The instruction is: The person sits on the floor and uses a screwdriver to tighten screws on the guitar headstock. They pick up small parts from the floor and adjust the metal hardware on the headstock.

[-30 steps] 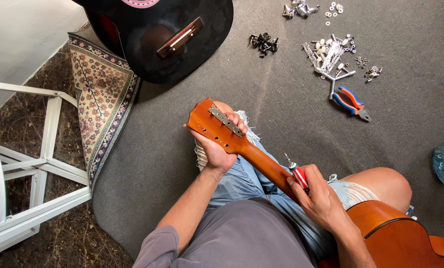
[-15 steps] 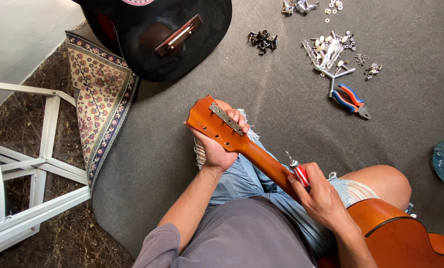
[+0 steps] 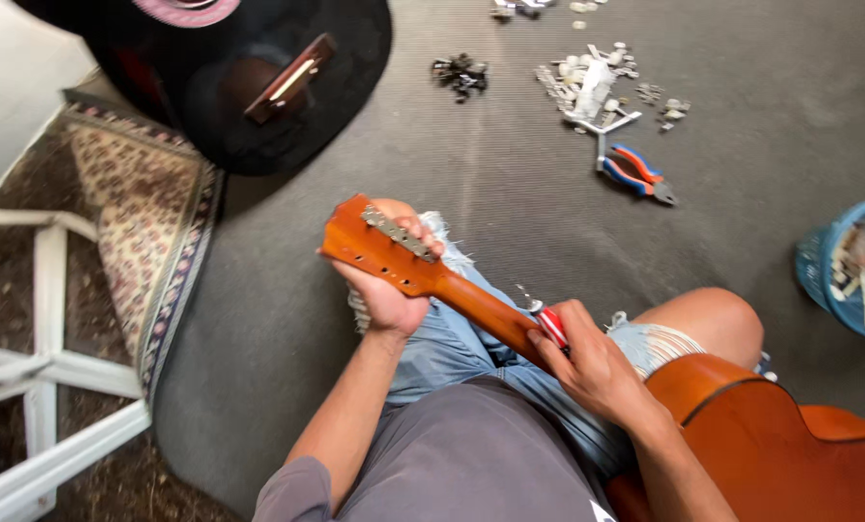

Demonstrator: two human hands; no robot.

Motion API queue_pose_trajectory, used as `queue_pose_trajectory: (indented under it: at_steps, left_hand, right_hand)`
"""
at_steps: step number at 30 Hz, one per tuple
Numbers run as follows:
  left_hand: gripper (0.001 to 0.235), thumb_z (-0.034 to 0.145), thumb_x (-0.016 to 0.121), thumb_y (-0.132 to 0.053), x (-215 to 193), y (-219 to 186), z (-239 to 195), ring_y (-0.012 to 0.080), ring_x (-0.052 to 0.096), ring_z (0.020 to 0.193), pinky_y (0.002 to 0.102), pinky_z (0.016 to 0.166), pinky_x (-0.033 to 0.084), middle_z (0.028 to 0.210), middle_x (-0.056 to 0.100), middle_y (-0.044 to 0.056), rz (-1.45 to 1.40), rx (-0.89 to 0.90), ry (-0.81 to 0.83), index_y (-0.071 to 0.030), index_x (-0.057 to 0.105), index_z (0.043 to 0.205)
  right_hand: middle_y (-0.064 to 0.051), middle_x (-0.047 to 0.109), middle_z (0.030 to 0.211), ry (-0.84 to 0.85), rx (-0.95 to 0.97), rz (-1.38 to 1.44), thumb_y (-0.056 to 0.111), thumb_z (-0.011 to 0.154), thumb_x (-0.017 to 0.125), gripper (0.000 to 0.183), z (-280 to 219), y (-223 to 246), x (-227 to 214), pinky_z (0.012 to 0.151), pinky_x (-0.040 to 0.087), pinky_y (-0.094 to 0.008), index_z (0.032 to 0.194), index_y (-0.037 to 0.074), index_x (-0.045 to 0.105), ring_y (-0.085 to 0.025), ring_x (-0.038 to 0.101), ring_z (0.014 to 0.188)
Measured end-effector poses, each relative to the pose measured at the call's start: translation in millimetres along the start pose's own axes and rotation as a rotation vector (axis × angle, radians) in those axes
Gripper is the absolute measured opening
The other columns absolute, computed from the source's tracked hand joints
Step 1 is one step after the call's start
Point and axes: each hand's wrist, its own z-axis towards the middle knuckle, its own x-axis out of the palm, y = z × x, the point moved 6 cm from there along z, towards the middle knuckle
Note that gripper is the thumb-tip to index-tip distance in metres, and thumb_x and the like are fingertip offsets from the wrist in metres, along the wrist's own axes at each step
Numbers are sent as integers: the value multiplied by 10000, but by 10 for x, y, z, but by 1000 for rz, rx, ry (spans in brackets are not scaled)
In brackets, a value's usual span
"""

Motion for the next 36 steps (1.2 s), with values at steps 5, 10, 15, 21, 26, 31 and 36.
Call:
queue_pose_trajectory:
  at_steps: [5, 10, 15, 21, 26, 31, 36]
  left_hand:
    - [838, 685, 224, -793, -163, 53, 59, 256, 514, 763, 392, 723, 474, 836, 463, 110, 0, 18, -87, -35, 497, 916]
    - [835, 686, 201, -785, -146, 29, 91, 254, 509, 777, 394, 735, 467, 847, 451, 109, 20, 11, -83, -40, 485, 933]
    - [828, 698, 190, -775, -93, 18, 128, 265, 513, 779, 405, 738, 469, 850, 450, 116, 44, 3, -91, -42, 485, 943]
    - [828, 678, 197, -780, -15, 10, 153, 254, 509, 774, 404, 747, 461, 839, 448, 109, 53, -24, -124, -45, 488, 924]
    - [845, 664, 218, -803, -151, 81, 194, 269, 512, 768, 421, 744, 466, 831, 458, 116, 17, -46, -168, -40, 488, 908]
    - [856, 678, 196, -806, -129, 80, 257, 278, 489, 776, 424, 748, 446, 838, 436, 125, 27, -46, -151, -32, 480, 909]
    - [879, 674, 166, -819, -236, 122, 333, 280, 474, 776, 429, 754, 437, 841, 419, 130, 42, -59, -183, -29, 475, 907]
  right_hand:
    - [-153, 543, 782, -97, -30, 58, 259, 825, 557, 266, -64, 121, -196, 677, 485, -472, 1068, 174, 488, -414, 593, 781]
    - [-160, 559, 661, -171, -106, 4, 133, 785, 528, 254, 4, -122, -518, 614, 487, -431, 1033, 154, 480, -359, 604, 648]
    - [-47, 571, 598, -324, 6, -228, 271, 778, 581, 191, 516, -665, -937, 582, 458, -361, 936, 221, 485, -208, 627, 634]
    - [-79, 493, 455, -505, 42, 521, 155, 799, 650, 158, 1314, -815, -1407, 372, 369, -216, 825, 70, 519, -126, 466, 372]
    - [3, 542, 500, -720, 34, 151, 219, 767, 675, 104, 2084, -1270, -1686, 395, 403, -221, 717, 137, 634, -100, 516, 400]
    - [-57, 509, 528, -760, 118, -69, 276, 755, 676, 164, 2718, -1824, -1749, 493, 427, -330, 681, 142, 620, -220, 537, 483]
    - [-20, 543, 575, -699, 155, -23, 210, 768, 656, 40, 2991, -1858, -1749, 559, 465, -288, 753, 180, 677, -189, 552, 534]
